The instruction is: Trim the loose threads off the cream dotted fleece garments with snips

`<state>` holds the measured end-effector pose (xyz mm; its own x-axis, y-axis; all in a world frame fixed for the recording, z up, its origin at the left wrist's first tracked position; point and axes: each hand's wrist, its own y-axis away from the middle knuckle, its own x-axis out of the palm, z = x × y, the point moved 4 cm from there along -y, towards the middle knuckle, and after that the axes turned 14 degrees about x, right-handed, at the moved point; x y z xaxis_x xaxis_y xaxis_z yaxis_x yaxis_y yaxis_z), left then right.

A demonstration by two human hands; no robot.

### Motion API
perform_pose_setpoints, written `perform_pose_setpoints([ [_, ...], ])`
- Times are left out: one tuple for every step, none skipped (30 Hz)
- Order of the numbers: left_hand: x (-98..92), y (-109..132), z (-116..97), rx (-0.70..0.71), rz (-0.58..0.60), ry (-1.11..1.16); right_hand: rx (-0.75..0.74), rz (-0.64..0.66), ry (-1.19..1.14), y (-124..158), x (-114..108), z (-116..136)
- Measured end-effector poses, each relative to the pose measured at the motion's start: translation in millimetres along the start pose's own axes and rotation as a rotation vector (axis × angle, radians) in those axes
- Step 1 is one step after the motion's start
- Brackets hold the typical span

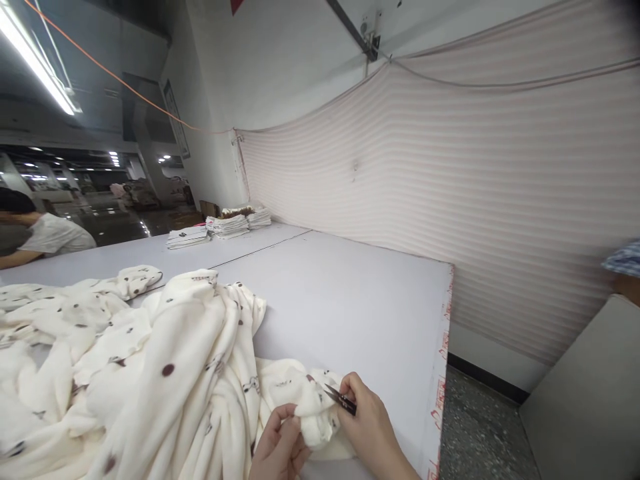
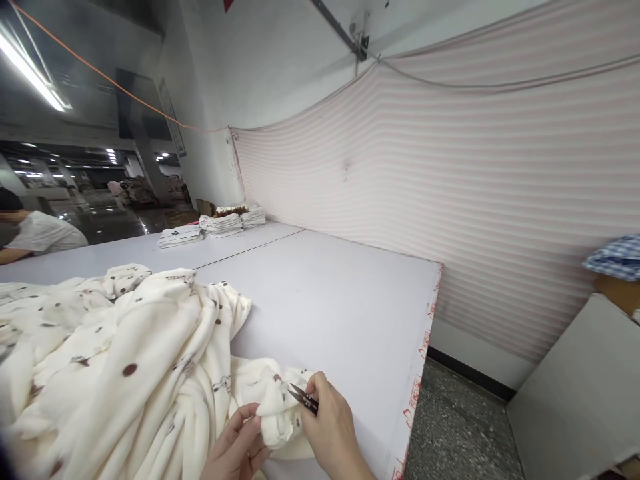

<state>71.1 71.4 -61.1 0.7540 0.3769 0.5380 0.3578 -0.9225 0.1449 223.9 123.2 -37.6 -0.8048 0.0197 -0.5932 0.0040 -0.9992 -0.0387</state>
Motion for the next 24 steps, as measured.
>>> perform_pose_setpoints([
  [-0.1, 0.7, -2.8, 0.012, -0.006, -0.009, 0.004, 0.025, -0.029, 1.1, -1.3, 1.2],
  [-0.3, 1.2, -5.3, 0.025, -0.013, -0.020, -0.011, 0.053, -0.048, 3.3, -2.7, 2.8],
  [-0.5, 1.7, -7.3, 0.034, -0.017, -0.031, -0.040, 0.089, -0.057, 6.5, -4.0, 4.8],
  [-0.9, 2.2, -8.4, 0.037, -0.020, -0.042, -0.078, 0.129, -0.058, 10.5, -5.3, 6.9],
  [-1.3, 2.5, -8.7, 0.036, -0.021, -0.050, -0.123, 0.166, -0.049, 15.0, -6.5, 9.0],
  [-1.9, 2.8, -8.2, 0.034, -0.019, -0.057, -0.168, 0.194, -0.029, 19.4, -7.7, 10.8],
  [-2.5, 2.8, -7.1, 0.031, -0.014, -0.060, -0.208, 0.209, 0.000, 23.4, -8.7, 12.1],
  [-3.2, 2.7, -5.6, 0.028, -0.005, -0.062, -0.238, 0.210, 0.038, 26.5, -9.3, 12.8],
  [-3.9, 2.3, -4.1, 0.030, 0.005, -0.068, -0.253, 0.196, 0.077, 28.6, -9.5, 12.9],
  [-4.6, 1.8, -2.8, 0.038, 0.017, -0.081, -0.258, 0.174, 0.108, 29.7, -9.5, 12.8],
  [-5.5, 1.1, -1.9, 0.047, 0.028, -0.102, -0.256, 0.155, 0.129, 30.2, -8.9, 12.7],
  [-6.3, 0.4, -1.3, 0.059, 0.035, -0.127, -0.251, 0.141, 0.136, 30.2, -8.2, 13.0],
  [-7.1, -0.2, -1.3, 0.071, 0.041, -0.152, -0.248, 0.133, 0.131, 30.2, -7.4, 13.6],
  [-7.8, -0.8, -1.7, 0.083, 0.044, -0.172, -0.248, 0.135, 0.121, 30.1, -6.7, 14.8],
  [-8.2, -1.1, -2.3, 0.091, 0.045, -0.185, -0.251, 0.144, 0.112, 30.2, -6.0, 16.2],
  [-8.5, -1.4, -3.1, 0.098, 0.045, -0.189, -0.255, 0.159, 0.107, 30.4, -5.5, 17.8],
  [-8.6, -1.6, -3.8, 0.102, 0.044, -0.185, -0.256, 0.171, 0.107, 30.5, -5.4, 19.2],
  [-8.6, -1.7, -4.3, 0.106, 0.045, -0.181, -0.256, 0.177, 0.106, 30.4, -5.6, 20.1],
  [-8.6, -1.9, -4.4, 0.107, 0.046, -0.178, -0.253, 0.178, 0.101, 30.2, -6.3, 20.6],
  [-8.8, -2.1, -4.1, 0.105, 0.051, -0.178, -0.247, 0.172, 0.088, 29.6, -7.2, 20.3],
  [-9.0, -2.5, -3.3, 0.099, 0.059, -0.181, -0.240, 0.167, 0.068, 28.9, -8.1, 19.5],
  [-9.4, -3.1, -2.1, 0.091, 0.069, -0.185, -0.236, 0.175, 0.042, 28.2, -8.5, 18.3],
  [-9.9, -3.8, -0.9, 0.085, 0.081, -0.191, -0.235, 0.195, 0.015, 27.6, -8.4, 16.8],
  [-10.5, -4.6, 0.2, 0.081, 0.093, -0.194, -0.236, 0.215, -0.006, 27.2, -8.2, 15.4],
])
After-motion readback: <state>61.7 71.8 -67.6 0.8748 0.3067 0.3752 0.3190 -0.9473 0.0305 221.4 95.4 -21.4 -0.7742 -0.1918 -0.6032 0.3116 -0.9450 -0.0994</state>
